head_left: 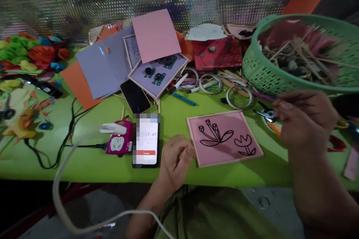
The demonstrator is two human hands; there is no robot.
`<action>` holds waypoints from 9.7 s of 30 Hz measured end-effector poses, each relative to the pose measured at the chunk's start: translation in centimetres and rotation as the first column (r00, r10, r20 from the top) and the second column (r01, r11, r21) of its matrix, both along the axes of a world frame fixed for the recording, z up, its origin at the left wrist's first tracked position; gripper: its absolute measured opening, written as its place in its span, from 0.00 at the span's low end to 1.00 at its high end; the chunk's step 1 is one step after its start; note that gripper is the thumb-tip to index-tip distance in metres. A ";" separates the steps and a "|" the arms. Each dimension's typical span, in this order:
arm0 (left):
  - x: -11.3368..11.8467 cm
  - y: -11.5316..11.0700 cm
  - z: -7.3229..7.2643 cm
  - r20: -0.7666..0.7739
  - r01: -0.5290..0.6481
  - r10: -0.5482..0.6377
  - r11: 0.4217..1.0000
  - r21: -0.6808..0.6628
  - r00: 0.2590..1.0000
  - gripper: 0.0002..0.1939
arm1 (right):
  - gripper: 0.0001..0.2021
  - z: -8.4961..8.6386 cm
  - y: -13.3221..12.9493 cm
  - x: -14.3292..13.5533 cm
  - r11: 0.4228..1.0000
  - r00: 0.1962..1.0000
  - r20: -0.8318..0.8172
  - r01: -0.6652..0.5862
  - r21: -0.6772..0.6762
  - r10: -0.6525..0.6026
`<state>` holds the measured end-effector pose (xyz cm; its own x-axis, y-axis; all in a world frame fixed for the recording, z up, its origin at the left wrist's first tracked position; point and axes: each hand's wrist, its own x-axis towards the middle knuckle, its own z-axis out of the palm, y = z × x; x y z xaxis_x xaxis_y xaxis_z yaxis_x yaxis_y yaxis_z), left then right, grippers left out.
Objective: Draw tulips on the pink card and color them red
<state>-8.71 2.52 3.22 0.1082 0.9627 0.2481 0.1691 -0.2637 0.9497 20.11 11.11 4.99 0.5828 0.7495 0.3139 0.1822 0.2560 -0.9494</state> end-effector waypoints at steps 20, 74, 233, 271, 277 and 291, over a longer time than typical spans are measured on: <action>-0.5 0.8 -0.7 -0.410 0.095 -0.009 0.978 0.188 0.912 0.08 | 0.05 -0.8 -2.4 1.3 0.950 0.921 0.241 -0.309 -0.031 0.307; -0.3 0.4 -1.7 -0.512 0.116 0.024 0.964 0.239 0.859 0.05 | 0.18 0.8 11.3 -2.6 0.824 0.371 0.796 0.123 -0.553 0.478; -1.7 -1.9 -0.9 -0.482 0.354 -0.313 0.935 -0.005 0.819 0.09 | 0.04 -1.3 -2.8 -2.8 0.731 0.714 0.257 -0.500 -0.464 0.651; -0.2 -1.7 -0.7 -0.264 0.222 -0.223 0.974 -0.033 0.938 0.17 | 0.09 1.9 -6.1 -5.4 0.429 0.475 -0.056 -0.834 -0.347 0.878; -0.1 -2.2 -1.0 -0.222 0.266 -0.262 0.964 -0.013 0.939 0.17 | 0.07 0.9 -6.7 -4.6 0.428 0.447 -0.006 -0.860 -0.278 0.894; 1.2 -1.2 -1.5 0.045 0.037 -0.030 0.985 -0.168 0.999 0.27 | 0.08 5.0 3.0 -1.5 0.837 0.705 0.460 -0.385 -0.390 0.539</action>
